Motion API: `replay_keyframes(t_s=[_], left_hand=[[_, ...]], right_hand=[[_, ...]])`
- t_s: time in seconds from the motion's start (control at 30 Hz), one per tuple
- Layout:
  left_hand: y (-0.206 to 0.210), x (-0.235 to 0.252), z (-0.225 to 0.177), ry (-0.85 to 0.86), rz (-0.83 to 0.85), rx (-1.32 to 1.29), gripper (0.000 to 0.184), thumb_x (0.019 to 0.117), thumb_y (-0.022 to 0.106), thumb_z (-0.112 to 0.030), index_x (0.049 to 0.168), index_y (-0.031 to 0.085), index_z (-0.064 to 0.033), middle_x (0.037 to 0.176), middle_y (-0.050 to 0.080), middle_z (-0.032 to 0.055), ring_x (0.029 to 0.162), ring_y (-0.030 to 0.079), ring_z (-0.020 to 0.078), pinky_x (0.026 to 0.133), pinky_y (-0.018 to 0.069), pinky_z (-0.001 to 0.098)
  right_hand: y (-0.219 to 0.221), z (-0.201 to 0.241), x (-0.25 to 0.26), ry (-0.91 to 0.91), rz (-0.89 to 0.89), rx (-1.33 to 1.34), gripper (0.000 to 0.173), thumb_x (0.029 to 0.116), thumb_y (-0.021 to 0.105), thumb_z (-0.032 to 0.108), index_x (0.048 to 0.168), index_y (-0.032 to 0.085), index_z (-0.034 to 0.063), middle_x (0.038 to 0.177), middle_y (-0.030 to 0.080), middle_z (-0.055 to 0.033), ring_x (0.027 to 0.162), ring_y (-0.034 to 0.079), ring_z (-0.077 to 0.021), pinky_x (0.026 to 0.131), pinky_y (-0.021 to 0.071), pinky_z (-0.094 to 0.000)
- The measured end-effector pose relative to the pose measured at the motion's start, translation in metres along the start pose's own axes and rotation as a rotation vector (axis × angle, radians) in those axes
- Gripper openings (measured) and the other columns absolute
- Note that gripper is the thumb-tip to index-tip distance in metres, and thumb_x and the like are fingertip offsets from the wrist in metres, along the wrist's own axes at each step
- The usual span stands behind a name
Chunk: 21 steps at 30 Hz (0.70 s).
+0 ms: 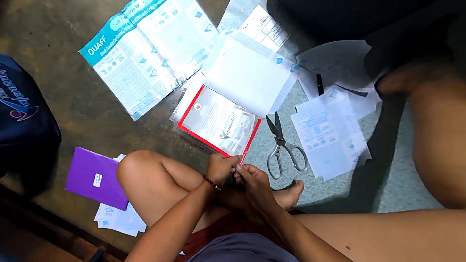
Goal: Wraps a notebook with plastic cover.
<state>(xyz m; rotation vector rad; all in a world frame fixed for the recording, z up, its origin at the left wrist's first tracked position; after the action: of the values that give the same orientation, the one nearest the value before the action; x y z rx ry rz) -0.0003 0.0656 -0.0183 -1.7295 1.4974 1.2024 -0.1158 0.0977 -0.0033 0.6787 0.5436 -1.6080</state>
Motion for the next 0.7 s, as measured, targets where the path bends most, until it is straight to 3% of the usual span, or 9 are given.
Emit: replay_keyframes(t_s=[0.17, 0.27, 0.33, 0.47, 0.57, 0.7], left_hand=[[-0.0005, -0.0012, 0.0011, -0.017, 0.004, -0.021, 0.012, 0.0935, 0.070, 0.000, 0.086, 0.063, 0.0046, 0.069, 0.065, 0.0066, 0.057, 0.063, 0.0093, 0.058, 0.0563, 0.0238], [0.0001, -0.0015, 0.0003, -0.030, 0.004, -0.036, 0.012, 0.0939, 0.069, 0.000, 0.085, 0.062, 0.0039, 0.065, 0.064, 0.0055, 0.054, 0.062, 0.0084, 0.056, 0.0556, 0.0226], [-0.0004, -0.0014, 0.0006, -0.038, 0.001, -0.025, 0.013, 0.0939, 0.069, 0.000, 0.083, 0.062, 0.0037, 0.065, 0.064, 0.0058, 0.055, 0.063, 0.0088, 0.057, 0.0557, 0.0227], [0.0003, -0.0007, 0.0020, -0.024, 0.008, -0.023, 0.015, 0.0936, 0.070, -0.001, 0.080, 0.063, 0.0028, 0.063, 0.065, 0.0052, 0.053, 0.062, 0.0085, 0.055, 0.0548, 0.0225], [0.0015, -0.0010, 0.0016, -0.027, 0.018, -0.036, 0.011, 0.0937, 0.070, 0.000, 0.087, 0.063, 0.0041, 0.067, 0.066, 0.0061, 0.056, 0.064, 0.0095, 0.058, 0.0568, 0.0234], [0.0013, -0.0004, 0.0025, -0.043, 0.011, -0.016, 0.013, 0.0931, 0.071, -0.001, 0.084, 0.063, 0.0022, 0.066, 0.063, 0.0041, 0.056, 0.061, 0.0073, 0.056, 0.0540, 0.0215]], right_hand=[[-0.0034, -0.0035, -0.0094, 0.051, 0.059, -0.004, 0.019, 0.1020, 0.056, 0.006, 0.088, 0.069, 0.0007, 0.076, 0.070, 0.0002, 0.065, 0.065, -0.0054, 0.067, 0.0562, -0.0216], [-0.0059, -0.0056, -0.0081, 0.092, 0.129, 0.078, 0.033, 0.1054, 0.039, 0.010, 0.094, 0.069, 0.0003, 0.082, 0.071, -0.0015, 0.070, 0.067, -0.0078, 0.070, 0.0565, -0.0243], [-0.0063, -0.0015, -0.0044, 0.087, 0.115, 0.116, 0.038, 0.1047, 0.033, 0.010, 0.092, 0.068, 0.0011, 0.081, 0.072, -0.0017, 0.070, 0.067, -0.0084, 0.069, 0.0569, -0.0244], [-0.0045, 0.0032, -0.0022, 0.100, 0.049, 0.126, 0.033, 0.1042, 0.039, 0.003, 0.087, 0.067, 0.0009, 0.076, 0.072, -0.0009, 0.064, 0.067, -0.0065, 0.064, 0.0569, -0.0221], [-0.0027, 0.0037, -0.0044, 0.128, 0.000, 0.132, 0.032, 0.1008, 0.042, -0.001, 0.080, 0.066, 0.0018, 0.071, 0.069, -0.0008, 0.061, 0.065, -0.0063, 0.062, 0.0558, -0.0211], [-0.0022, 0.0006, -0.0089, 0.145, -0.003, 0.094, 0.033, 0.0975, 0.042, 0.000, 0.073, 0.064, 0.0053, 0.068, 0.068, 0.0007, 0.059, 0.063, -0.0062, 0.061, 0.0541, -0.0215]])
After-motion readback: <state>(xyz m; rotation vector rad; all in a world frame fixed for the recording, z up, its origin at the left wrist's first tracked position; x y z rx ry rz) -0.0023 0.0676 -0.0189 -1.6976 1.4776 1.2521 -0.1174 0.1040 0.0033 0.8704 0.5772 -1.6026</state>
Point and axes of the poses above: each hand's wrist, its own x-axis towards the middle knuckle, its own y-axis out of the palm, z = x × y, the point moved 6 cm from there along x, towards the middle knuckle
